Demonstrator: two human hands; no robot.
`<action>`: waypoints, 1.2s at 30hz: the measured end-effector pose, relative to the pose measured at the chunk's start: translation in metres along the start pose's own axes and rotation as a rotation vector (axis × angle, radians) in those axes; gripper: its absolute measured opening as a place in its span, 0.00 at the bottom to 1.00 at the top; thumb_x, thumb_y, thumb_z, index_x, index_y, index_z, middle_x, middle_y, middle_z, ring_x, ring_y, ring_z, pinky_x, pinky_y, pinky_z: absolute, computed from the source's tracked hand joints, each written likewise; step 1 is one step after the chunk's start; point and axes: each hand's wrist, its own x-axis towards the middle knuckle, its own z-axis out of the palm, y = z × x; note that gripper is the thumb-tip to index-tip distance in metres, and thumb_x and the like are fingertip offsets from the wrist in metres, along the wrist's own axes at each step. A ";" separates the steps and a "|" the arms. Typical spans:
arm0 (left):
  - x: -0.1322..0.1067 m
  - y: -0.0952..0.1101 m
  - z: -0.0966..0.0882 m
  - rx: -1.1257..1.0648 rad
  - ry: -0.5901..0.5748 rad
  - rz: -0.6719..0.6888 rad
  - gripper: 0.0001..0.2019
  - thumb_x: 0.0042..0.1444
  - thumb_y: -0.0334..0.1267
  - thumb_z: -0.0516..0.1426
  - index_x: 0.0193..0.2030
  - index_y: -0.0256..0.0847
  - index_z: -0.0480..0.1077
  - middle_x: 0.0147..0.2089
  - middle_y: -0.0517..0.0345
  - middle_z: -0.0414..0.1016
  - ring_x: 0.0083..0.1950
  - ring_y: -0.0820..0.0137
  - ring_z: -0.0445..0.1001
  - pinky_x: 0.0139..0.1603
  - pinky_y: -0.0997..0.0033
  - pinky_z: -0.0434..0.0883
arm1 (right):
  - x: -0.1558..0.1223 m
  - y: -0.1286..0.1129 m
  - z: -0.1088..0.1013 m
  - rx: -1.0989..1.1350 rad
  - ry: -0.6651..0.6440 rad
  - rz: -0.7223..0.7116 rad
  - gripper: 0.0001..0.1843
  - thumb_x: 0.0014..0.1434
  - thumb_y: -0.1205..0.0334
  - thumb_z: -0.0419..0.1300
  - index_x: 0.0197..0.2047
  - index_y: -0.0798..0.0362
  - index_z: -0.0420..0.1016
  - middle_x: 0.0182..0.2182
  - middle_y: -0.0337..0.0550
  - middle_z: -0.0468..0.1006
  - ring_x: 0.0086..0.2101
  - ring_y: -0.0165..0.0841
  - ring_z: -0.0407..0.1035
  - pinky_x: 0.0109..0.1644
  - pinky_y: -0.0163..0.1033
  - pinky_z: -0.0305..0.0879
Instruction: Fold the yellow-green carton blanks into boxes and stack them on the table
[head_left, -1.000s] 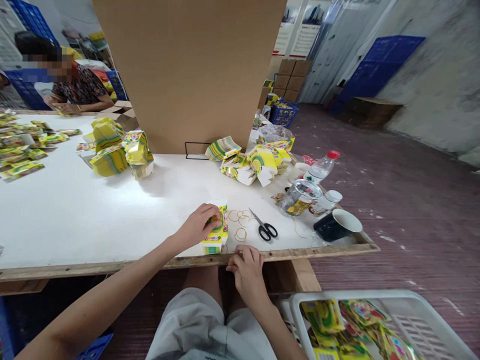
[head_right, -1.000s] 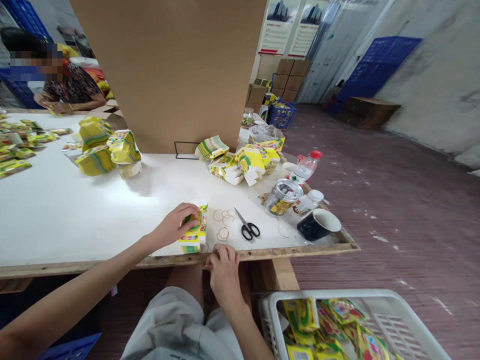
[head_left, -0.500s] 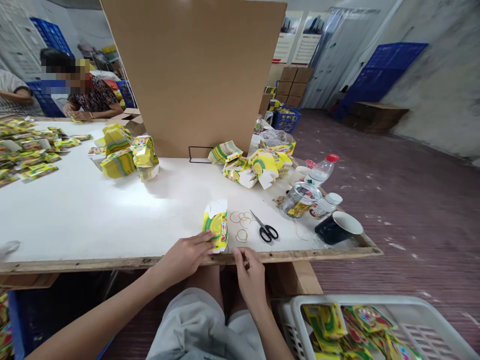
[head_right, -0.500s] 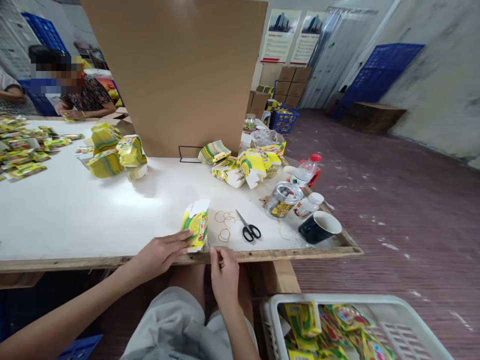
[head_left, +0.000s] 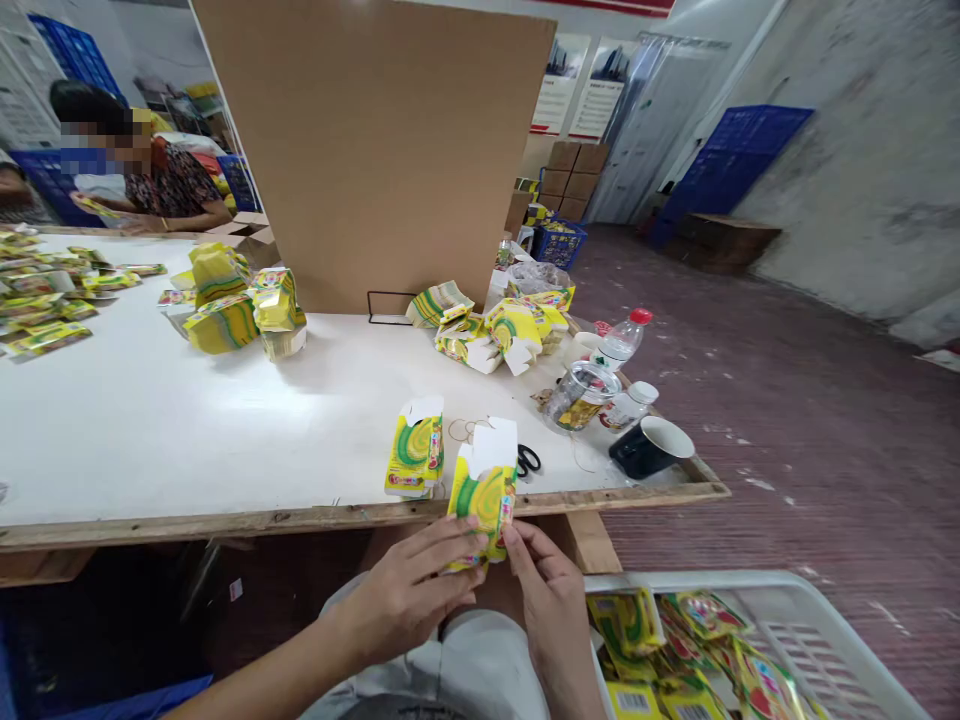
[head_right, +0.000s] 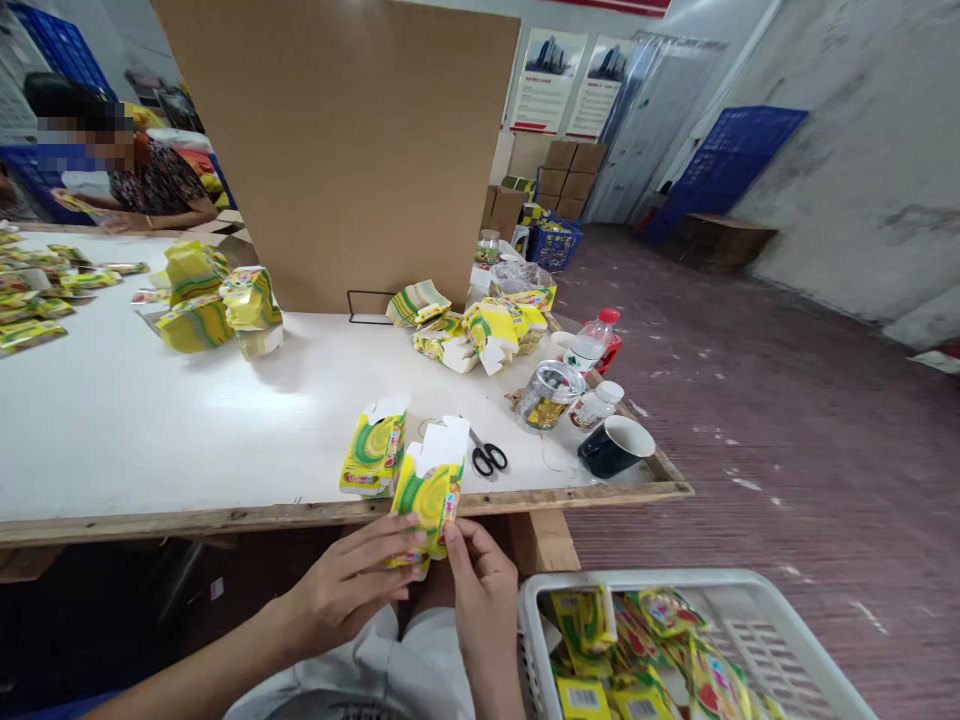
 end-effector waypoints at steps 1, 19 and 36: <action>-0.001 0.003 0.004 -0.054 0.077 -0.127 0.20 0.63 0.31 0.59 0.62 0.39 0.69 0.62 0.43 0.76 0.69 0.58 0.68 0.69 0.56 0.68 | -0.004 0.002 -0.002 0.000 0.012 0.005 0.22 0.52 0.41 0.70 0.36 0.54 0.83 0.30 0.44 0.82 0.31 0.37 0.73 0.42 0.41 0.72; 0.014 0.021 0.004 -0.710 -0.019 -0.885 0.18 0.64 0.44 0.56 0.50 0.34 0.79 0.42 0.48 0.82 0.42 0.62 0.75 0.45 0.68 0.71 | -0.022 0.008 -0.003 -0.730 -0.085 -0.613 0.24 0.63 0.72 0.56 0.60 0.45 0.68 0.54 0.48 0.73 0.50 0.41 0.71 0.49 0.43 0.71; -0.007 0.016 -0.001 -1.372 -0.082 -1.267 0.23 0.48 0.54 0.70 0.45 0.38 0.82 0.37 0.51 0.83 0.38 0.64 0.79 0.47 0.65 0.73 | -0.033 -0.009 0.001 -0.520 -0.357 -0.318 0.05 0.66 0.62 0.57 0.39 0.50 0.74 0.41 0.44 0.67 0.41 0.36 0.72 0.43 0.39 0.74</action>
